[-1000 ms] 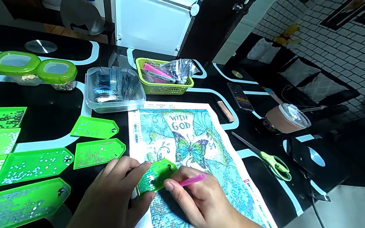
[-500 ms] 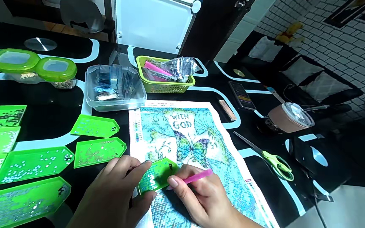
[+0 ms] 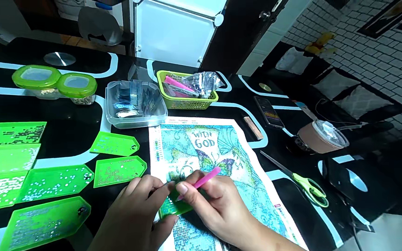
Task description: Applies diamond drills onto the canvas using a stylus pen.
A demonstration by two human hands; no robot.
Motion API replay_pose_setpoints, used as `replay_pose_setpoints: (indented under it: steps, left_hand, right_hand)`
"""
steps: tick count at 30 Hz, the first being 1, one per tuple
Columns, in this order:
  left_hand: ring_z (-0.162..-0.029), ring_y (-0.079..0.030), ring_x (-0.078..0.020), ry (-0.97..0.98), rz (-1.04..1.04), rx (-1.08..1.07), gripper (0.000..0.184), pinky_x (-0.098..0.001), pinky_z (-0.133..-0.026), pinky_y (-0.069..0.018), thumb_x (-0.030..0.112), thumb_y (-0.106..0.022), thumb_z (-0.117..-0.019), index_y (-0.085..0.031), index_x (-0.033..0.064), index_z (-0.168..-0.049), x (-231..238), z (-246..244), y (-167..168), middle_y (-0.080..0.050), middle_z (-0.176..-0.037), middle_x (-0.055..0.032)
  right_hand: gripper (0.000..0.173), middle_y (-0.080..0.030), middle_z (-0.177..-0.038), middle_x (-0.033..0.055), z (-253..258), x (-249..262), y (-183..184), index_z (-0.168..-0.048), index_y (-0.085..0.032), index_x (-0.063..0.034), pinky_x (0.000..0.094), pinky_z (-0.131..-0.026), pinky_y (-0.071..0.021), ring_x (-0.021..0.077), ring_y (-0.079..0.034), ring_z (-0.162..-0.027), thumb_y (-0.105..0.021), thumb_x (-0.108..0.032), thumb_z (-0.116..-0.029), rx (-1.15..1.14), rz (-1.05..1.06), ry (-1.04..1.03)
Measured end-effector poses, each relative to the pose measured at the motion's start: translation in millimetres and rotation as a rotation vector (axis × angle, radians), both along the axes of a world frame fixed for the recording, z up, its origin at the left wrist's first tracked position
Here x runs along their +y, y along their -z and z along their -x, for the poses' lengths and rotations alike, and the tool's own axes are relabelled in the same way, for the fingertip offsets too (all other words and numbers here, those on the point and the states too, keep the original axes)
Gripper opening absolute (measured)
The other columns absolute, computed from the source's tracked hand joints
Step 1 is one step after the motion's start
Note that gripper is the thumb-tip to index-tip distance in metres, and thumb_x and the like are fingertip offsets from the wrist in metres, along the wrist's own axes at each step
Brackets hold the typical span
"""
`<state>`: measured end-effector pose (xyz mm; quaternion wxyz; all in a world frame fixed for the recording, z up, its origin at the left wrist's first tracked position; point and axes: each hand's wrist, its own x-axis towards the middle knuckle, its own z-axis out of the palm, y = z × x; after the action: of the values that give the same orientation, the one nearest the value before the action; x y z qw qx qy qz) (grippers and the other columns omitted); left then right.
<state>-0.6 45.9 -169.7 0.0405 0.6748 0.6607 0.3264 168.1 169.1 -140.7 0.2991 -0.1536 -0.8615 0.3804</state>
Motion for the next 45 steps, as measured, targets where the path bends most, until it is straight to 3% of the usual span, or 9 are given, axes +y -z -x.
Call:
replay_pose_setpoints:
  steps: [10, 14, 18, 22, 24, 38, 45]
  left_hand:
    - [-0.091, -0.065, -0.0238, -0.022, -0.057, 0.050, 0.041, -0.0368, -0.071, -0.0548, 0.046, -0.063, -0.0853, -0.076, 0.0181, -0.112, 1.5, -1.3, 5.7, -0.068, -0.100, -0.0036]
    - [-0.089, -0.065, -0.0234, -0.029, -0.068, 0.048, 0.041, -0.0362, -0.071, -0.0547, 0.046, -0.064, -0.0845, -0.076, 0.0190, -0.113, 2.2, -1.5, 5.8, -0.067, -0.099, -0.0030]
    - [-0.090, -0.065, -0.0233, -0.029, -0.050, 0.030, 0.042, -0.0370, -0.071, -0.0551, 0.045, -0.064, -0.0839, -0.076, 0.0196, -0.115, 2.6, -1.4, 5.4, -0.068, -0.100, -0.0028]
    - [-0.093, -0.066, -0.0258, -0.014, 0.004, 0.017, 0.045, -0.0395, -0.073, -0.0559, 0.044, -0.065, -0.0856, -0.076, 0.0178, -0.121, 1.0, -1.0, 2.8, -0.069, -0.103, -0.0047]
    - [-0.094, -0.065, -0.0266, -0.019, 0.024, 0.009, 0.046, -0.0397, -0.073, -0.0555, 0.043, -0.065, -0.0864, -0.075, 0.0173, -0.123, 0.4, -1.7, 0.6, -0.068, -0.103, -0.0054]
    - [-0.091, -0.064, -0.0236, -0.054, -0.001, 0.004, 0.045, -0.0347, -0.070, -0.0535, 0.047, -0.061, -0.0873, -0.076, 0.0193, -0.120, 1.3, -0.5, 4.6, -0.067, -0.100, -0.0031]
    - [-0.090, -0.064, -0.0229, -0.058, -0.017, 0.008, 0.046, -0.0339, -0.070, -0.0535, 0.048, -0.059, -0.0881, -0.076, 0.0186, -0.120, 1.7, 0.0, 6.2, -0.068, -0.100, -0.0033]
  right_hand:
    - [0.031, -0.070, -0.078, 0.0035, 3.0, -1.2, 6.6, -0.092, -0.071, -0.0024, 0.0241, -0.069, -0.0538, 0.0053, -0.065, -0.073, -0.055, -0.024, -0.1076, -0.003, -0.042, -0.006]
    - [0.029, -0.069, -0.078, 0.0034, 2.7, -0.4, 4.1, -0.092, -0.070, -0.0009, 0.0199, -0.068, -0.0537, 0.0031, -0.064, -0.072, -0.056, -0.022, -0.1071, 0.027, -0.022, -0.006]
    - [0.027, -0.068, -0.078, 0.0020, -2.9, 1.3, -1.6, -0.092, -0.068, -0.0002, 0.0180, -0.065, -0.0567, 0.0019, -0.066, -0.071, -0.055, -0.018, -0.1074, 0.076, 0.111, -0.006]
    - [0.025, -0.068, -0.077, -0.0036, -16.9, -0.9, -1.0, -0.091, -0.065, -0.0069, 0.0179, -0.062, -0.0564, 0.0009, -0.065, -0.069, -0.053, -0.019, -0.1083, 0.122, 0.383, 0.044]
    - [0.024, -0.067, -0.076, -0.0044, -22.6, -2.8, 5.1, -0.091, -0.064, -0.0079, 0.0167, -0.061, -0.0557, 0.0001, -0.065, -0.067, -0.053, -0.019, -0.1082, 0.138, 0.422, 0.071]
    - [0.026, -0.064, -0.073, 0.0011, -22.9, -7.9, 22.3, -0.090, -0.065, 0.0000, 0.0170, -0.059, -0.0524, 0.0012, -0.062, -0.065, -0.054, -0.016, -0.1076, 0.115, 0.217, 0.062]
    - [0.028, -0.066, -0.076, 0.0058, -23.4, -10.6, 23.1, -0.093, -0.066, 0.0014, 0.0174, -0.063, -0.0535, 0.0033, -0.063, -0.068, -0.055, -0.020, -0.1078, 0.077, -0.025, 0.075]
